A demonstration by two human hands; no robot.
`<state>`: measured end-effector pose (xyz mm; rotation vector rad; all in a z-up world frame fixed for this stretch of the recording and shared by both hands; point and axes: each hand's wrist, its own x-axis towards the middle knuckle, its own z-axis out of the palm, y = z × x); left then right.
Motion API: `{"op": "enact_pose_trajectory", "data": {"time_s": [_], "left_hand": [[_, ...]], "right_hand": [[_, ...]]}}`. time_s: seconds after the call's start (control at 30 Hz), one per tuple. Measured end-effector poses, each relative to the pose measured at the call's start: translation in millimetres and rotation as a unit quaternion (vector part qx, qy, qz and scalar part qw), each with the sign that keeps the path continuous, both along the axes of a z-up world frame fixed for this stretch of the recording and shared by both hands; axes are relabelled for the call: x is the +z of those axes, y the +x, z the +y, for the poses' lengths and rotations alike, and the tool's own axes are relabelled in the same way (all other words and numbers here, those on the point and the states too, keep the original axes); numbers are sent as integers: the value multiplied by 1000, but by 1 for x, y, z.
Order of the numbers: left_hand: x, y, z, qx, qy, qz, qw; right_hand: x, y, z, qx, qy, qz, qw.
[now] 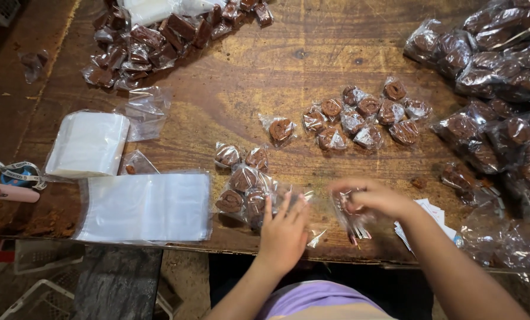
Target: The person packages brown circular cookies by placing them into plastic bags, adding a small label card, and sealing the bags using a heat sealer.
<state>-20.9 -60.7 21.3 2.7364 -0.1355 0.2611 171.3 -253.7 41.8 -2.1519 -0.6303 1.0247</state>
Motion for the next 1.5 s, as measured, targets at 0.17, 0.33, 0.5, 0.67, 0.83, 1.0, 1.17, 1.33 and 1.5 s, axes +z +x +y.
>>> {"op": "enact_pose_trajectory", "data": {"time_s": [0.17, 0.33, 0.5, 0.67, 0.83, 1.0, 1.17, 1.33, 1.5], "left_hand": [[-5, 4, 13, -3, -12, 107, 994], [-5, 4, -2, -3, -26, 86, 996], [34, 10, -2, -3, -106, 137, 985], [66, 20, -11, -49, -110, 226, 967], [47, 16, -12, -123, -142, 156, 970], [30, 14, 29, -86, -3, 182, 979], [-8, 7, 35, -52, 55, 86, 993], [-13, 12, 35, -47, 55, 79, 994], [-33, 10, 32, -36, 95, 44, 994]], "right_hand": [[-32, -66, 29, -272, 62, 462, 842], [-89, -108, 72, -362, 273, 161, 876], [-29, -95, 81, -158, 37, 77, 984], [-57, -99, 77, -371, 150, 9, 916], [-85, -85, 71, -323, 223, 32, 919], [-133, -78, 74, -368, 363, 66, 853], [-81, -83, 76, -189, 265, 18, 945], [-79, -80, 72, -185, 222, 98, 952], [-61, -71, 56, -125, 190, 90, 970]]}}
